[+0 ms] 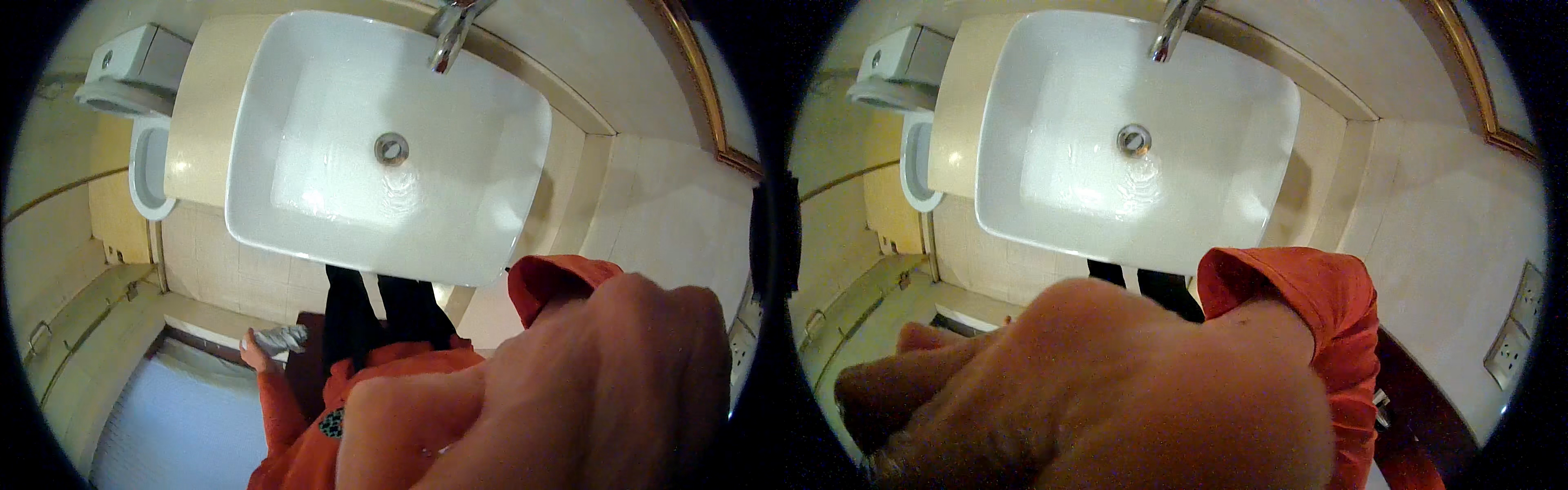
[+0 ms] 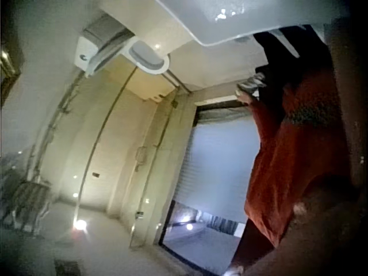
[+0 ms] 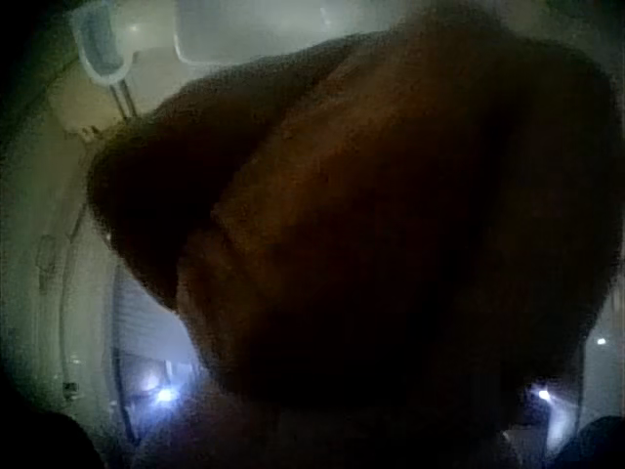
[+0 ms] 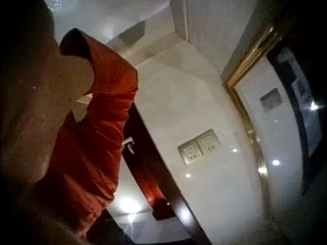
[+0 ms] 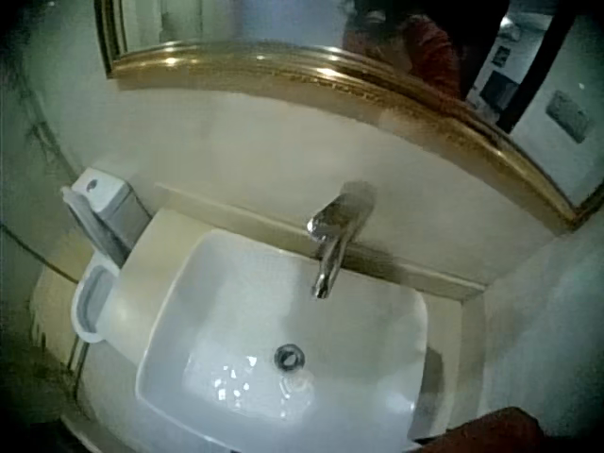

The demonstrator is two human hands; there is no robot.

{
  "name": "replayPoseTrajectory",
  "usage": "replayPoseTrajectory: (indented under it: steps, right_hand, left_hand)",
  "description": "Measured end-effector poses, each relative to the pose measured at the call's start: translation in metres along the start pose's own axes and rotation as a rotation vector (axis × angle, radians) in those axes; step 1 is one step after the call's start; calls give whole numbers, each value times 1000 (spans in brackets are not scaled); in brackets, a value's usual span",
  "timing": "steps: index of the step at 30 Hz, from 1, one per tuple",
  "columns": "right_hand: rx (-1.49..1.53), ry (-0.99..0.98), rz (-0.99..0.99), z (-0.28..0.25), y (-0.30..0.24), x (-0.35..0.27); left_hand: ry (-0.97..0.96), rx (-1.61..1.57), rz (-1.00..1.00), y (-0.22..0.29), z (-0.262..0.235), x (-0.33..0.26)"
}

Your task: The person rinses a cloth in the bathroom sink, wipes the surface of a bed and a nightstand, and then picks up a duster and bundles of trash from the floor.

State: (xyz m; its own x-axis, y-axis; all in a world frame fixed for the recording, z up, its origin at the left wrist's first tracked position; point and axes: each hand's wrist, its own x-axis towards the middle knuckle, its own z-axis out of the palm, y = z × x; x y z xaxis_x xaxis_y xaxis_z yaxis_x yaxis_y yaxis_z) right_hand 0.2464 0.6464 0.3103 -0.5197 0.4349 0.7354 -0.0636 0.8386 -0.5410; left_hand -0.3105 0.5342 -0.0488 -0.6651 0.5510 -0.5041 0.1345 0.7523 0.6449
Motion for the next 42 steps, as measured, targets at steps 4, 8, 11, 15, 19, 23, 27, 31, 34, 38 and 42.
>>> replayPoseTrajectory:
  steps: [4, 8, 11, 15, 19, 23, 27, 31, 34, 38, 42]
  right_hand:
    - [43, 2, -26, 12, -4, 13]
    - [21, -8, -18, 28, -16, 29]
    - [-2, -11, -30, 37, -20, 38]
    - [-77, -17, -31, 49, -21, 46]
    - [-172, 16, -21, 57, -23, 54]
    - [-371, 141, 116, 66, -7, 34]
    - [-730, 89, 737, 78, 57, -81]
    - [-1121, -21, 1258, 75, 105, -240]
    - [-1355, 71, 1497, 76, 116, -320]
    - [-1248, -223, 1317, 97, 118, -288]
    - [-1498, 132, 1672, 91, 129, -334]
  left_hand:
    - [108, 287, 39, 17, 4, -18]
    - [15, 114, 18, 36, 19, -29]
    - [46, 180, 62, -3, 7, 21]
    - [-105, 37, -23, 27, 18, -10]
    - [-70, 75, -51, 13, 16, 10]
    - [-39, 27, 9, 13, 16, 10]
    - [-73, -51, 72, 26, 16, -7]
    - [-21, 15, 108, 5, 9, 22]
    - [-8, 124, 140, 4, 2, 31]
    - [72, 202, 118, 22, 0, 14]
    - [12, 136, 103, 52, -1, 10]
